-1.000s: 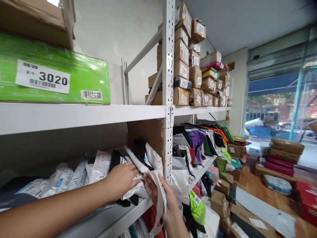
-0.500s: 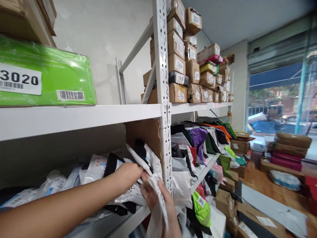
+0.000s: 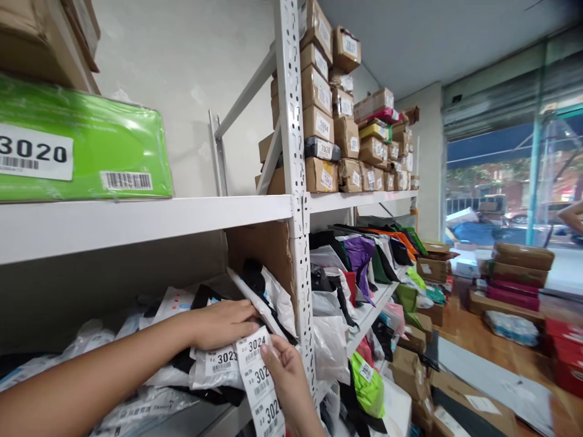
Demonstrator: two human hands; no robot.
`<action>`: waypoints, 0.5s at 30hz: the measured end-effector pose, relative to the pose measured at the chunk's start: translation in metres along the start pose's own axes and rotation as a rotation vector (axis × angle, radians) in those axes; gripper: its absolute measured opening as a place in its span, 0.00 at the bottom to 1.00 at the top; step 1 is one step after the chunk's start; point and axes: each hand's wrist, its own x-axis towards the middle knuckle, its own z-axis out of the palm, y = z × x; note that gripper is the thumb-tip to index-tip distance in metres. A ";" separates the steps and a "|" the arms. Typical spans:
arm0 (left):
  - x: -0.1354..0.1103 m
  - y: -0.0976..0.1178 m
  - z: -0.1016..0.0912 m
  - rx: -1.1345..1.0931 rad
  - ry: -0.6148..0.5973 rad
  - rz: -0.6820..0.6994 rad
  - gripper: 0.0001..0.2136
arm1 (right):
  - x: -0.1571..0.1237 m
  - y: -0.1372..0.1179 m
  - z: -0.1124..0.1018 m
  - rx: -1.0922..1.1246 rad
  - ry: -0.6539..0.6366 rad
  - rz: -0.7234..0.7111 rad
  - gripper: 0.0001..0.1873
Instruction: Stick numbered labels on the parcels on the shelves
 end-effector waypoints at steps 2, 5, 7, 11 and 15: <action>0.006 0.000 0.005 0.049 -0.001 -0.077 0.21 | 0.004 -0.001 0.004 -0.108 0.031 0.002 0.22; 0.012 -0.004 0.015 0.124 0.038 -0.119 0.20 | 0.014 0.000 0.009 -0.227 0.136 0.005 0.27; 0.013 -0.005 0.021 0.153 0.086 -0.138 0.18 | 0.019 0.002 0.010 -0.239 0.202 0.036 0.29; 0.014 -0.002 0.026 0.174 0.091 -0.146 0.15 | 0.024 0.009 0.004 -0.165 0.222 0.118 0.31; 0.015 -0.001 0.018 0.122 -0.005 -0.111 0.20 | 0.022 0.019 -0.005 -0.068 0.167 0.066 0.27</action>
